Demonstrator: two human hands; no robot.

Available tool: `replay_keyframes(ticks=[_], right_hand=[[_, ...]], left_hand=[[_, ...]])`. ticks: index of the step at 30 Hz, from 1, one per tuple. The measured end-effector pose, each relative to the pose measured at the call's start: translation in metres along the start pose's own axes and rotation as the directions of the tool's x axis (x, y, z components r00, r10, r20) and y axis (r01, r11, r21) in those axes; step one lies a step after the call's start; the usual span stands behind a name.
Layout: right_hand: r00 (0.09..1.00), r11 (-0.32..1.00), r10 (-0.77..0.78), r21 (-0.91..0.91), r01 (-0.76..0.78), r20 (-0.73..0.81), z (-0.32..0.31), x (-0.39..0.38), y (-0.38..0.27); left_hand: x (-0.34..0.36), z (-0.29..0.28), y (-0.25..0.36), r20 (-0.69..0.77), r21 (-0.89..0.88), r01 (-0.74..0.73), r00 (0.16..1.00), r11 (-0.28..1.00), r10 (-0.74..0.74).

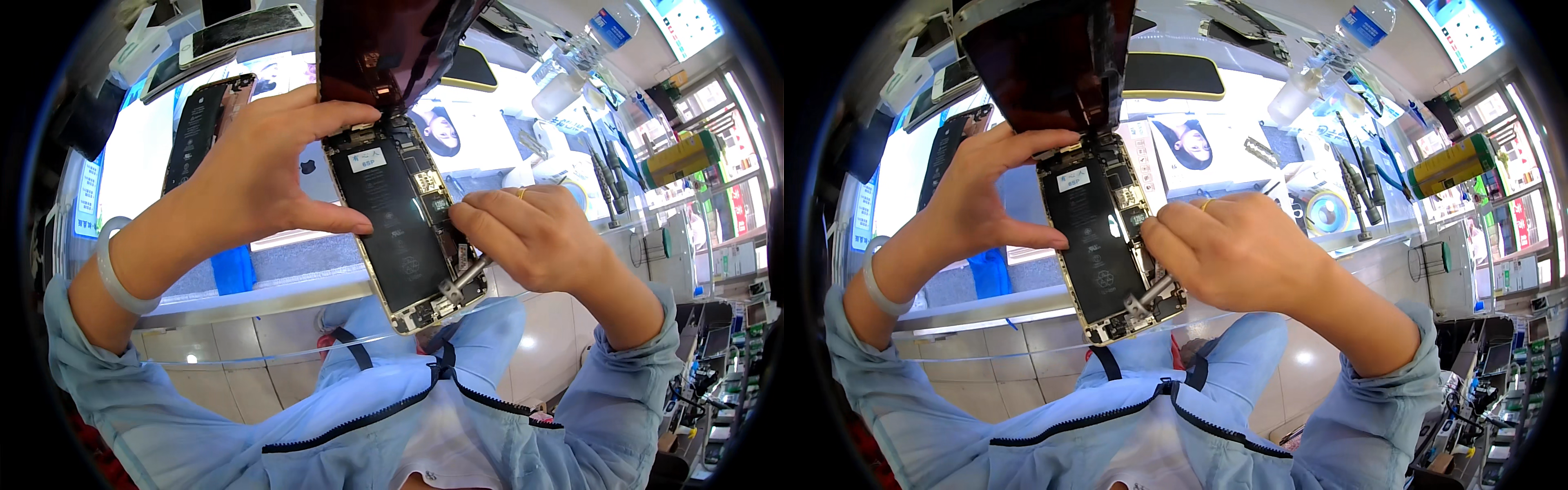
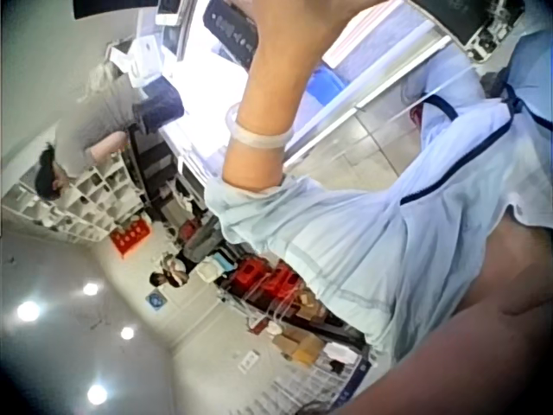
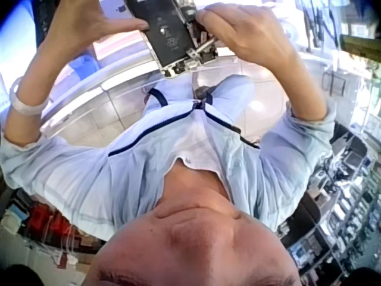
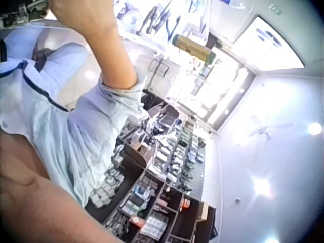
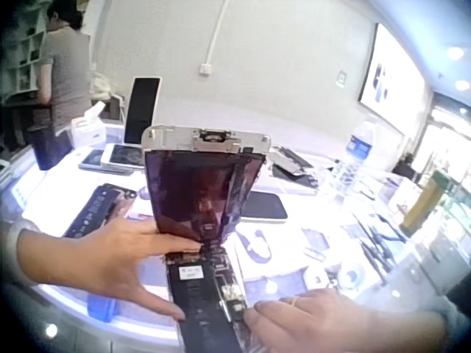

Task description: The person uses a screwdriver to remove screws from a smartphone and then uses a prying tool to separate the screen from the frame. They proceed to disconnect internal ribbon cables and remove the battery from the device.

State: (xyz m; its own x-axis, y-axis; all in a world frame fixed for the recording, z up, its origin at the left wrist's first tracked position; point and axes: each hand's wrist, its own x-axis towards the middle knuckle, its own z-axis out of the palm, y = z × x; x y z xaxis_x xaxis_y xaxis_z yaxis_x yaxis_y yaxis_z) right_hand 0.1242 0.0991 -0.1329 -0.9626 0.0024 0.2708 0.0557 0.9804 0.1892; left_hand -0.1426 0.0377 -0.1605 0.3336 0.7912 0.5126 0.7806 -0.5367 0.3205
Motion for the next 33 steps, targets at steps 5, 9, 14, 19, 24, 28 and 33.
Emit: replay_keyframes(ticks=[5,9,14,19,24,28,33], right_hand=[[0.993,0.984,0.111,0.148,-0.103,-0.042,0.002,-0.006,0.008],[0.961,0.967,0.247,0.093,-0.237,-0.122,-0.002,-0.014,0.018],[0.870,0.878,0.473,-0.014,-0.479,-0.139,-0.005,-0.036,0.046],[0.824,0.821,0.559,-0.074,-0.565,-0.091,0.009,-0.046,0.074],[0.698,0.694,0.708,0.288,-0.660,-0.107,-0.001,-0.029,0.056],[0.662,-0.227,0.685,0.952,-0.204,0.306,-0.022,-0.009,0.017],[0.638,-0.636,0.546,0.764,-0.106,0.543,-0.018,0.004,0.000]], left_hand=[[0.000,-0.001,0.002,0.071,0.011,0.072,0.995,0.997,-0.072],[0.000,0.001,0.000,0.056,0.012,0.041,0.998,0.999,-0.042],[-0.001,0.000,0.000,0.079,0.009,0.078,0.994,0.997,-0.079],[0.001,-0.002,0.003,0.097,0.006,0.083,0.992,0.997,-0.083],[0.000,-0.001,0.000,0.074,-0.010,0.053,0.996,0.999,-0.052],[0.000,0.002,-0.002,0.028,-0.088,0.010,1.000,0.996,-0.008],[0.002,0.000,0.001,0.018,-0.024,-0.041,0.999,0.999,0.041]])
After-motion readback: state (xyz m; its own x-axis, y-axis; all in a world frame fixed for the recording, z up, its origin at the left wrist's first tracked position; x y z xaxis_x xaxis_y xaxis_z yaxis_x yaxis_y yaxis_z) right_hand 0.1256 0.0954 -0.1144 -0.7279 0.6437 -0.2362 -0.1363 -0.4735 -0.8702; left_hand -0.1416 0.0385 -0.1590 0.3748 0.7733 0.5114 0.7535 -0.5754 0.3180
